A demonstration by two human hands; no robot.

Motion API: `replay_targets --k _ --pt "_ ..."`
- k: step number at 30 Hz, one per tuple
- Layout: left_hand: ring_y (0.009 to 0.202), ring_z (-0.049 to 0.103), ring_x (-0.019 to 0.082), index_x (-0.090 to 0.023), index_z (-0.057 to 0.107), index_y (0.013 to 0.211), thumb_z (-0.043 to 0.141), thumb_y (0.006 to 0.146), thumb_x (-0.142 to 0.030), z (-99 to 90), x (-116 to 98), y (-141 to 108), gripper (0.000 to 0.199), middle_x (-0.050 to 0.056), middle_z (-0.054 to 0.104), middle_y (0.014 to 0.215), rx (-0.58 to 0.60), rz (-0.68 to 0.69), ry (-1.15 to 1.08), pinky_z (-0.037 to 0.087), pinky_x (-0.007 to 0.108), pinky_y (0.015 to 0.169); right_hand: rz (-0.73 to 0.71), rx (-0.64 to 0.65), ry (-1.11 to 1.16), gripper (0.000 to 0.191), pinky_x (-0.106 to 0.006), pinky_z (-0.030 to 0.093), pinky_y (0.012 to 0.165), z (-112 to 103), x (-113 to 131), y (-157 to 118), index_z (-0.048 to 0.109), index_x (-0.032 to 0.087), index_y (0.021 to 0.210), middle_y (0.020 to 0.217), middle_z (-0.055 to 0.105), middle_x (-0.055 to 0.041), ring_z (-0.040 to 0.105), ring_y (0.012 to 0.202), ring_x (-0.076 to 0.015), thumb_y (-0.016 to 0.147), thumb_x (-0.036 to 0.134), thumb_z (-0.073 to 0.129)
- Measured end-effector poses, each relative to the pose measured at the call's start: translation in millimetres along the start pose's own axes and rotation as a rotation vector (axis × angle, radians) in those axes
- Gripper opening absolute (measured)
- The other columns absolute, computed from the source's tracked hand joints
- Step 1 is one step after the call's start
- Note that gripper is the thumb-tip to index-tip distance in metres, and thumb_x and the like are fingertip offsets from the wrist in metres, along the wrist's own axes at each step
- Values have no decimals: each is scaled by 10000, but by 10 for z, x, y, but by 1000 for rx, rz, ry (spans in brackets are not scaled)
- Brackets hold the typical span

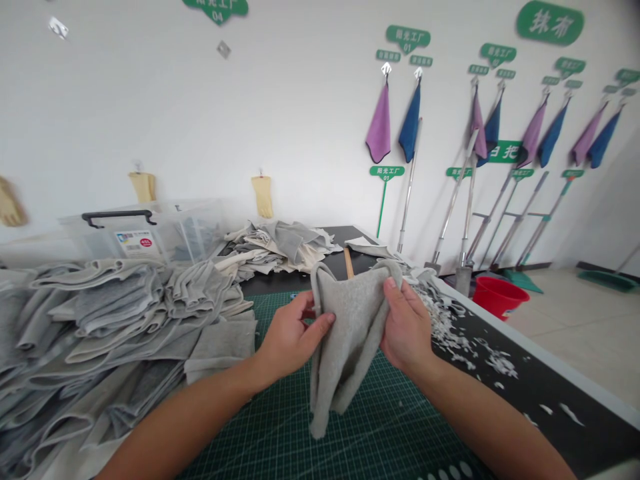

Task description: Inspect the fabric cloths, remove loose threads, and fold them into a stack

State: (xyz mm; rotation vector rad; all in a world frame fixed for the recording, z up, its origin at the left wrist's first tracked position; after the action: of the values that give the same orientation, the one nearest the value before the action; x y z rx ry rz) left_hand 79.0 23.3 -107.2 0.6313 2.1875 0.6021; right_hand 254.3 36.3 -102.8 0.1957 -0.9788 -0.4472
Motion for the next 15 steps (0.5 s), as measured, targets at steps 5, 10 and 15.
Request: replay_targets --k 5,10,15 --pt "657 617 188 -183 581 833 266 941 -372 -22 14 -16 383 26 639 689 30 -6 517 361 276 560 4 1 -45 277 -312 482 808 -15 -8 3 665 218 941 857 691 -4 621 838 -164 751 418 639" --pt "663 631 211 -192 570 786 225 937 -350 -60 164 62 408 43 652 692 49 -99 776 335 272 535 4 7 -63 272 -310 487 803 -19 -17 3 667 202 929 858 693 -13 619 858 -174 753 408 640" --pt "692 642 244 -201 579 895 329 889 -325 22 345 128 279 60 674 753 169 -160 769 356 285 540 -16 -5 -39 279 -306 497 789 -36 15 11 657 220 976 893 691 -6 626 847 -165 760 396 636"
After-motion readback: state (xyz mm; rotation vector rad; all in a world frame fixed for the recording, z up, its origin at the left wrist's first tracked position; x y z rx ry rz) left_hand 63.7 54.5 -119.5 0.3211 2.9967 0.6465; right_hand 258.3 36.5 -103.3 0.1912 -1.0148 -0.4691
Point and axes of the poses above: each hand's wrist, its own y-axis towards the middle knuckle, its own z-axis out of the palm, x = y × z, the point moved 10 cm from there along y, towards the middle knuckle
